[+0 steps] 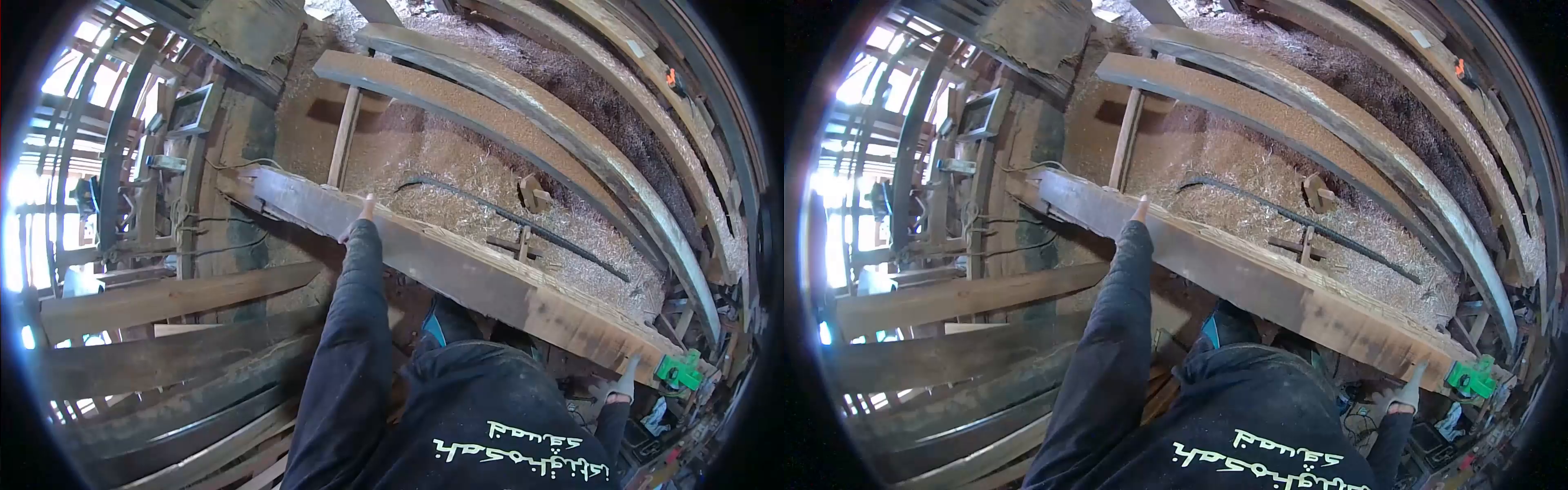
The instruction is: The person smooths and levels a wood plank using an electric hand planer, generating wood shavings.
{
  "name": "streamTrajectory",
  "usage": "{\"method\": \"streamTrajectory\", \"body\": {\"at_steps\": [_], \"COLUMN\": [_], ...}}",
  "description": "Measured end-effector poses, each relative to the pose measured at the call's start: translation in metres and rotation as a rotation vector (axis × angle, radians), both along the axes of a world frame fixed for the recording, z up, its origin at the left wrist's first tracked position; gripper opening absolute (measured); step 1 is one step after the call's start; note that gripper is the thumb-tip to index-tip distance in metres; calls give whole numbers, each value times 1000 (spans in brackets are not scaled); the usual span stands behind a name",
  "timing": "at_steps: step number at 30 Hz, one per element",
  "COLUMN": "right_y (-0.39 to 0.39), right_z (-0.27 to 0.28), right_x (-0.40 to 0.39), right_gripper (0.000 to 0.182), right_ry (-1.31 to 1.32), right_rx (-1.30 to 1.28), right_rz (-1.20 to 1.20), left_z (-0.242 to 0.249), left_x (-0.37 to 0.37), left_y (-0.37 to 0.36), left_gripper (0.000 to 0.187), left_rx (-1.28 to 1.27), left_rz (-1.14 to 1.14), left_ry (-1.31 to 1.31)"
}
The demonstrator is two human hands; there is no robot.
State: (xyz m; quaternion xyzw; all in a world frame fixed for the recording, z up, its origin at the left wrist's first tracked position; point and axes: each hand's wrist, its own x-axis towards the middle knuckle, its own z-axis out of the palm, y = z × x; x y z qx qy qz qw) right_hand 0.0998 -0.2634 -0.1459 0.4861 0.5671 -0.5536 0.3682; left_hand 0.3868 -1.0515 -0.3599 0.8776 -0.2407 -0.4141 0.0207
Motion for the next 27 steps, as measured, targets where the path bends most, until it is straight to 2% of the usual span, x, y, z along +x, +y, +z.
{"method": "streamTrajectory", "body": {"at_steps": [3, 4, 5, 6, 9, 10, 11, 14, 15, 17, 19, 21, 22, 23, 25, 27], "right_y": [-29, -24, -2, 11, 14, 8, 6, -3, -7, -24, -37, -35, -35, -32, -23, -10], "right_z": [-25, -45, -83, -105, -98, -90, -85, -75, -69, -55, -42, -45, -44, -43, -53, -55], "right_x": [-31, -44, -60, -63, -50, -45, -38, -13, 0, 22, 36, 44, 48, 52, 51, 54], "right_gripper": [102, 105, 105, 105, 99, 96, 93, 86, 84, 86, 91, 95, 99, 104, 107, 107], "right_ry": [78, 101, 300, 495, 526, 580, 635, 611, 617, 585, 537, 605, 598, 590, 601, 577], "right_rx": [24, 29, 87, 139, 140, 209, 280, 233, 208, 191, 169, 265, 279, 296, 303, 234], "right_rz": [-69, -88, -56, -17, -2, -1, -3, -175, -265, -318, -417, -402, -395, -390, -402, -393], "left_z": [-80, -103, -72, -39, 29, 42, 45, 65, 56, 20, 25, 36, 36, 38, 54, 38], "left_x": [-33, -38, -43, -45, -40, -28, -13, 24, 38, 67, 78, 85, 83, 86, 85, 87], "left_y": [-5, -3, 11, 20, 39, 49, 55, 74, 80, 87, 94, 101, 105, 106, 108, 100], "left_gripper": [184, 179, 175, 170, 157, 159, 159, 161, 161, 155, 150, 139, 80, 80, 110, 111], "left_rx": [220, 51, 61, 64, 19, -23, -26, -164, -169, -559, -543, -504, -568, -569, -398, -416], "left_rz": [-186, 30, 73, 54, 19, -20, -5, 13, 9, 57, 114, 204, 235, 234, 323, 275], "left_ry": [-356, -740, -728, -669, -501, -340, -351, 72, 66, 598, 616, 863, 836, 833, 807, 908]}}
